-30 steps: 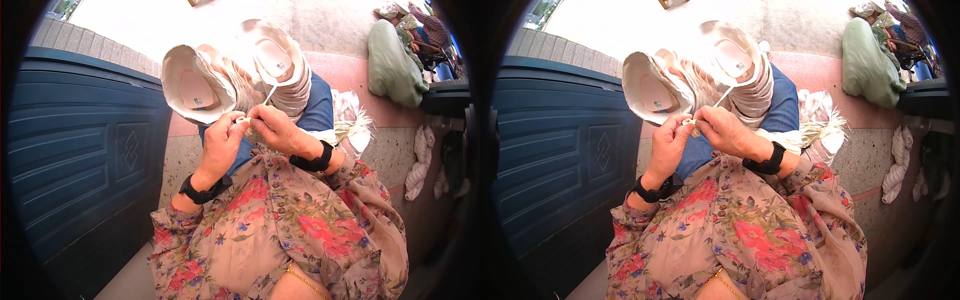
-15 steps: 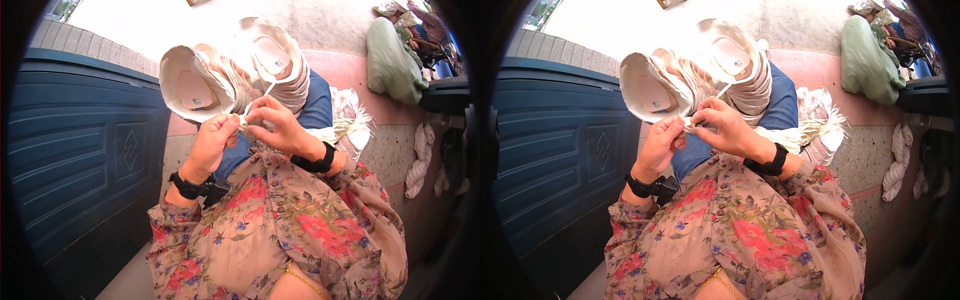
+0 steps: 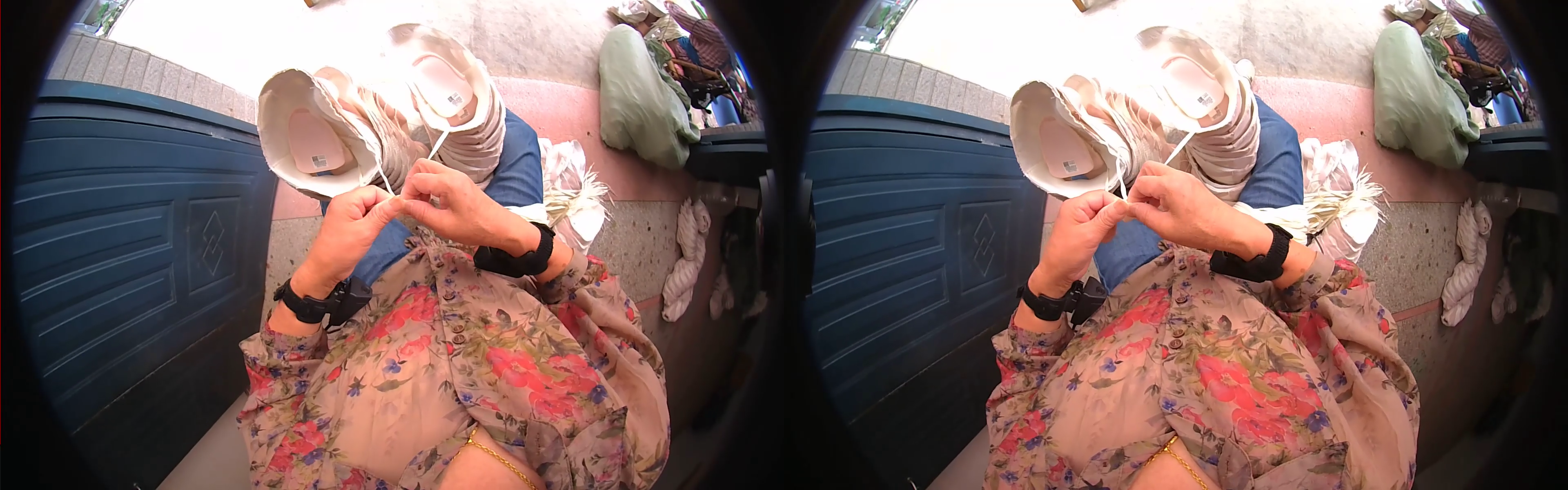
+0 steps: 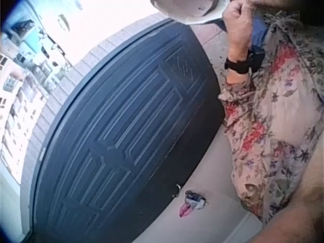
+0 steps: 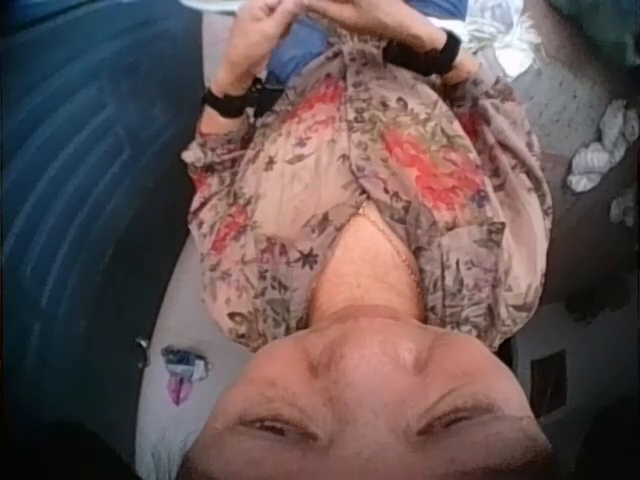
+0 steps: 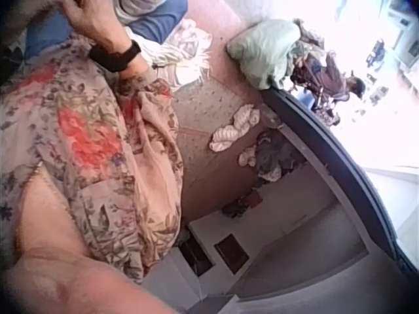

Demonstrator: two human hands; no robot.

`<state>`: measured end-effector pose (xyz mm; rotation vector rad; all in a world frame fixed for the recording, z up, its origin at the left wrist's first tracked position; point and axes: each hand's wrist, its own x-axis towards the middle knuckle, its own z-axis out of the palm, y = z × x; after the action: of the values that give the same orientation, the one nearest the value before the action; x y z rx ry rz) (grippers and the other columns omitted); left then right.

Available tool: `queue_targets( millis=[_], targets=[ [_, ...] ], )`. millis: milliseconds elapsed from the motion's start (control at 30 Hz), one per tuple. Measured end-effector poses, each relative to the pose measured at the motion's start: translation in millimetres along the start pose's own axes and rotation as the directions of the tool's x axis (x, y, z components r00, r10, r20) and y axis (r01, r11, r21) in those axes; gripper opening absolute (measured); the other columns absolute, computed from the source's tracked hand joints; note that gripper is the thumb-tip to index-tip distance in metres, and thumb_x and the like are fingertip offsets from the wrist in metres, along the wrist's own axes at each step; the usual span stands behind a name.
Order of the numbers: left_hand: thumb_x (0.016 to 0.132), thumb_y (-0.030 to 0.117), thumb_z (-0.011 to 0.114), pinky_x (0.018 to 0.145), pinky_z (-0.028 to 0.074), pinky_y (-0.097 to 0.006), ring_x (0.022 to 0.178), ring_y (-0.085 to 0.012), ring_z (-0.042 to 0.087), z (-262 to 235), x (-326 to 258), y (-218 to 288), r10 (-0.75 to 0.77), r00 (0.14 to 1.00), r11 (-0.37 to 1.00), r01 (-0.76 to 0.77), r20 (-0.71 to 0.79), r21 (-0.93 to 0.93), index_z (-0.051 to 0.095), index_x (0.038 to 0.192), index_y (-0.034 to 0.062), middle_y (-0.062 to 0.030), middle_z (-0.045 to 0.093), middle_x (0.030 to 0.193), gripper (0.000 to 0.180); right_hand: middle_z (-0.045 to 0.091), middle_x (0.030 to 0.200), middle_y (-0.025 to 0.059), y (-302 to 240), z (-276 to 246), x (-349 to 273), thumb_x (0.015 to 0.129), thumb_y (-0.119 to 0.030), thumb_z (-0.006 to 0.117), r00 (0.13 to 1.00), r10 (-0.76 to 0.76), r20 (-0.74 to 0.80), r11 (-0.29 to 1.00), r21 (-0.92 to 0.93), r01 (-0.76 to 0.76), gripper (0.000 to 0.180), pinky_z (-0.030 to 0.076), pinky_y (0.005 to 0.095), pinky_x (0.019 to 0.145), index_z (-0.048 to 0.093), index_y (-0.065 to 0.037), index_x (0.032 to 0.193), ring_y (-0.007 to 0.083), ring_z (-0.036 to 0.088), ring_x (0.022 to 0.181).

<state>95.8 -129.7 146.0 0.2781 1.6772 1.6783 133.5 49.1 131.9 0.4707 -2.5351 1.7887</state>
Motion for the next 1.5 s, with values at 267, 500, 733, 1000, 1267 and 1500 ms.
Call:
queue_targets(
  millis=[267, 500, 733, 1000, 1267, 1500],
  targets=[
    [0.088, 0.015, 0.054, 0.047, 0.03, -0.017, 0.052, -0.0014, 0.035, -4, -4, 2, 0.012, 0.98, 0.966, -0.063, -0.2, -0.249, 0.056, 0.09, 0.002, 0.0038, 0.051, 0.071, 0.014, 0.048, 0.075, 0.0104, 9, -19, -8, 0.076, -0.011, 0.053, 0.989, -0.147, 0.014, 0.83, -0.542, 0.131, 0.009, 0.038, 0.0378, 0.062, 0.051, -0.003, 0.072, 0.0278, 0.05, 0.071],
    [0.088, 0.012, 0.052, 0.048, 0.032, -0.019, 0.05, -0.0035, 0.033, 0, -3, 7, 0.015, 0.968, 0.943, -0.097, -0.25, -0.317, 0.054, 0.096, 0.0035, 0.0042, 0.044, 0.066, 0.011, 0.054, 0.088, 0.0121, 1, -11, -4, 0.08, -0.013, 0.056, 1.0, 0.017, -0.005, 0.995, -0.099, -0.017, 0.026, 0.043, 0.0333, 0.066, 0.051, 0.0, 0.102, 0.0231, 0.054, 0.07],
    [0.085, 0.008, 0.055, 0.051, 0.036, -0.018, 0.057, -0.0055, 0.042, 7, -13, 11, 0.131, 0.941, 0.979, -0.172, -0.312, -0.108, 0.044, 0.113, 0.0004, -0.0046, 0.049, 0.095, 0.032, 0.055, 0.079, 0.0076, 11, -14, 20, 0.091, -0.031, 0.04, 0.95, 0.226, 0.217, 0.907, 0.308, -0.286, 0.035, 0.041, 0.0253, 0.062, 0.051, -0.002, 0.107, 0.0166, 0.05, 0.066],
    [0.079, 0.001, 0.059, 0.051, 0.038, -0.017, 0.06, -0.0068, 0.044, -6, -13, 12, 0.121, 0.96, 0.952, -0.183, -0.251, -0.243, 0.03, 0.125, 0.0017, -0.0018, 0.036, 0.09, 0.055, 0.047, 0.063, -0.0065, 0, -25, 16, 0.076, -0.007, 0.065, 0.861, 0.501, -0.089, 0.572, 0.781, -0.252, 0.03, 0.03, 0.0157, 0.05, 0.05, -0.002, 0.102, 0.0009, 0.041, 0.054],
    [0.081, -0.001, 0.054, 0.054, 0.039, -0.016, 0.065, -0.0046, 0.047, -10, -10, 18, 0.24, 0.96, 0.958, -0.258, -0.14, -0.127, 0.034, 0.123, 0.0012, -0.0007, 0.038, 0.095, 0.046, 0.044, 0.06, -0.0077, -21, -27, 15, 0.084, -0.012, 0.057, 0.956, 0.274, 0.102, 0.901, 0.321, -0.292, 0.022, 0.03, 0.0173, 0.046, 0.052, -0.003, 0.103, 0.0003, 0.038, 0.054],
    [0.079, 0.005, 0.06, 0.065, 0.046, -0.025, 0.075, -0.0142, 0.053, -59, 3, 24, 0.438, 0.834, 0.861, -0.281, -0.335, 0.425, 0.04, 0.117, 0.0, -0.0088, 0.045, 0.106, 0.044, 0.04, 0.057, -0.0091, -46, -36, -4, 0.082, -0.004, 0.056, 0.941, 0.34, -0.001, 0.87, 0.381, -0.314, 0.014, 0.025, 0.017, 0.045, 0.052, -0.002, 0.096, -0.0009, 0.033, 0.052]
  ],
)
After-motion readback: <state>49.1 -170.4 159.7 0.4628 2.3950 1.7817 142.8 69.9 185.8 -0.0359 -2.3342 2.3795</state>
